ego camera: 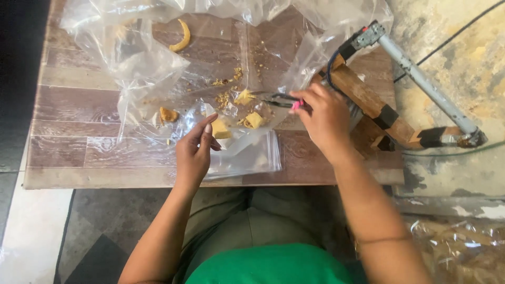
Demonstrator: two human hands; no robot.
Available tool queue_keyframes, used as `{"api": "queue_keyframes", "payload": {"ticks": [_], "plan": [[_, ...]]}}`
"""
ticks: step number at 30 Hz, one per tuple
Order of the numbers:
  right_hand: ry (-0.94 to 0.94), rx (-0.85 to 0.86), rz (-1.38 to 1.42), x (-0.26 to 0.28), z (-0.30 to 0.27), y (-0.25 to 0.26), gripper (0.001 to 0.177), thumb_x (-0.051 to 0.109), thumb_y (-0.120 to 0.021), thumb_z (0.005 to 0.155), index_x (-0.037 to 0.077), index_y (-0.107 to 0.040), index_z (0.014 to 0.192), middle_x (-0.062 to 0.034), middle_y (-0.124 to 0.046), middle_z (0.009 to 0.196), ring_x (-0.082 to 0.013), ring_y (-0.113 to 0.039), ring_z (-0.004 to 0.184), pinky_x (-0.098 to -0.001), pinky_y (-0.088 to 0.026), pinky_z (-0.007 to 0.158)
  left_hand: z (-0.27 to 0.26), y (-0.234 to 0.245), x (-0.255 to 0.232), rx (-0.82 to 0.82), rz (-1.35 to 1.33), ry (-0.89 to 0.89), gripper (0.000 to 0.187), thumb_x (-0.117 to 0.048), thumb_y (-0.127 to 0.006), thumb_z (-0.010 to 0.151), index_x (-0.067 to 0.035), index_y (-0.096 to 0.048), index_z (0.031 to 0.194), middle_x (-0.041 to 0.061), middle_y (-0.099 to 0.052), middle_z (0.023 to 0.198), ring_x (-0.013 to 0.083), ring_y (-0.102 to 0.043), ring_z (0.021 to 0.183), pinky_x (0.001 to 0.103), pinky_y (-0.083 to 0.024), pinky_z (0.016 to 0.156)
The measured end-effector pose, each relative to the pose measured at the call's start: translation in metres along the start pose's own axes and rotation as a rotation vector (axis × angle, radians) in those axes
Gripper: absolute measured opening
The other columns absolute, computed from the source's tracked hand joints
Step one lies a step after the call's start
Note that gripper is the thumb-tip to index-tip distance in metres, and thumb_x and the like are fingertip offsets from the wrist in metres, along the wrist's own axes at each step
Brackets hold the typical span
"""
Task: Manually picking up fried snack pieces and placing them into small plastic bags for packaging.
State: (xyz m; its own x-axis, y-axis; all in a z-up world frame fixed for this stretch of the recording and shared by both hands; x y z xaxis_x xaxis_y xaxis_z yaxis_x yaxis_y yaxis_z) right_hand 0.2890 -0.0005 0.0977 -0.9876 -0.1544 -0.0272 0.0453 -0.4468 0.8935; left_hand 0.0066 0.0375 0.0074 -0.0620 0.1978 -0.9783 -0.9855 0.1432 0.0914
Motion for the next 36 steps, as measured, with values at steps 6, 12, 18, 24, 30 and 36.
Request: {"api": "queue_keyframes", "payload": {"ticks": [6, 12, 18, 24, 30, 36], "plan": [[-0.271, -0.092, 0.818, 0.004, -0.032, -0.017, 0.036, 0.012, -0.088, 0.082, 0.009, -0.077, 0.117, -0.0124, -0.065, 0.096, -0.0264, -0.070, 0.087, -0.0329, -0.060, 0.080, 0.006, -0.004, -0.008, -0.009, -0.026, 0.048, 0.031, -0.015, -0.050, 0.108, -0.009, -0.071, 0.131, 0.013, -0.067, 0.062, 0.0232, -0.070, 0.063, 0.035, -0.054, 0.070], [-0.372, -0.181, 0.984, 0.011, -0.034, -0.014, 0.034, 0.009, -0.087, 0.083, 0.003, -0.075, 0.115, -0.0121, -0.062, 0.097, -0.0198, -0.070, 0.093, -0.0311, -0.061, 0.085, 0.011, -0.007, -0.010, -0.026, -0.037, 0.105, 0.031, -0.017, -0.050, 0.108, -0.008, -0.071, 0.129, 0.013, -0.067, 0.062, 0.0233, -0.071, 0.063, 0.034, -0.054, 0.070], [-0.336, -0.161, 0.773, 0.004, -0.044, -0.017, 0.041, 0.018, -0.090, 0.083, 0.008, -0.075, 0.120, -0.0141, -0.064, 0.097, -0.0268, -0.070, 0.090, -0.0334, -0.060, 0.082, 0.013, -0.005, -0.007, -0.056, -0.066, 0.077, 0.031, -0.014, -0.050, 0.109, -0.004, -0.070, 0.131, 0.014, -0.066, 0.062, 0.0240, -0.070, 0.064, 0.035, -0.055, 0.073], [-0.359, 0.425, 0.407, 0.040, -0.079, 0.023, 0.058, 0.020, -0.085, 0.077, 0.017, -0.069, 0.132, -0.0171, -0.069, 0.115, -0.0451, -0.070, 0.099, -0.0573, -0.057, 0.087, 0.008, 0.003, -0.011, -0.064, -0.098, 0.085, 0.032, -0.014, -0.049, 0.110, -0.006, -0.069, 0.132, 0.012, -0.065, 0.064, 0.0225, -0.069, 0.066, 0.035, -0.056, 0.077], [-0.375, 0.692, 0.155, 0.032, -0.144, 0.012, 0.068, 0.029, -0.086, 0.075, 0.022, -0.063, 0.139, -0.0064, -0.067, 0.125, -0.0342, -0.070, 0.110, -0.0486, -0.051, 0.099, 0.005, 0.002, -0.008, -0.078, -0.117, 0.037, 0.030, -0.013, -0.050, 0.110, -0.006, -0.070, 0.131, 0.012, -0.063, 0.062, 0.0218, -0.069, 0.065, 0.035, -0.056, 0.078], [-0.354, 0.529, 0.021, 0.019, -0.182, -0.025, 0.059, 0.033, -0.084, 0.076, 0.027, -0.067, 0.133, 0.0009, -0.069, 0.112, -0.0257, -0.071, 0.104, -0.0438, -0.051, 0.092, 0.002, -0.004, -0.009, -0.077, -0.128, -0.032, 0.030, -0.013, -0.049, 0.111, -0.004, -0.069, 0.132, 0.011, -0.062, 0.062, 0.0204, -0.068, 0.065, 0.034, -0.056, 0.079]]}}
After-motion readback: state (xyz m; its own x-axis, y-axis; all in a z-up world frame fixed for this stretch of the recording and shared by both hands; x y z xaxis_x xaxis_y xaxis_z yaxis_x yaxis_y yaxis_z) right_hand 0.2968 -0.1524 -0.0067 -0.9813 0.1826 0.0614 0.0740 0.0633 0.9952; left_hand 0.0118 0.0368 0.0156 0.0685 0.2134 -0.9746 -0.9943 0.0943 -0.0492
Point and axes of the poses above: each hand's wrist, its own z-axis towards the middle knuckle, its own y-axis out of the back of the hand, x = y × z, the point moved 3 cm from there along z, towards the middle knuckle
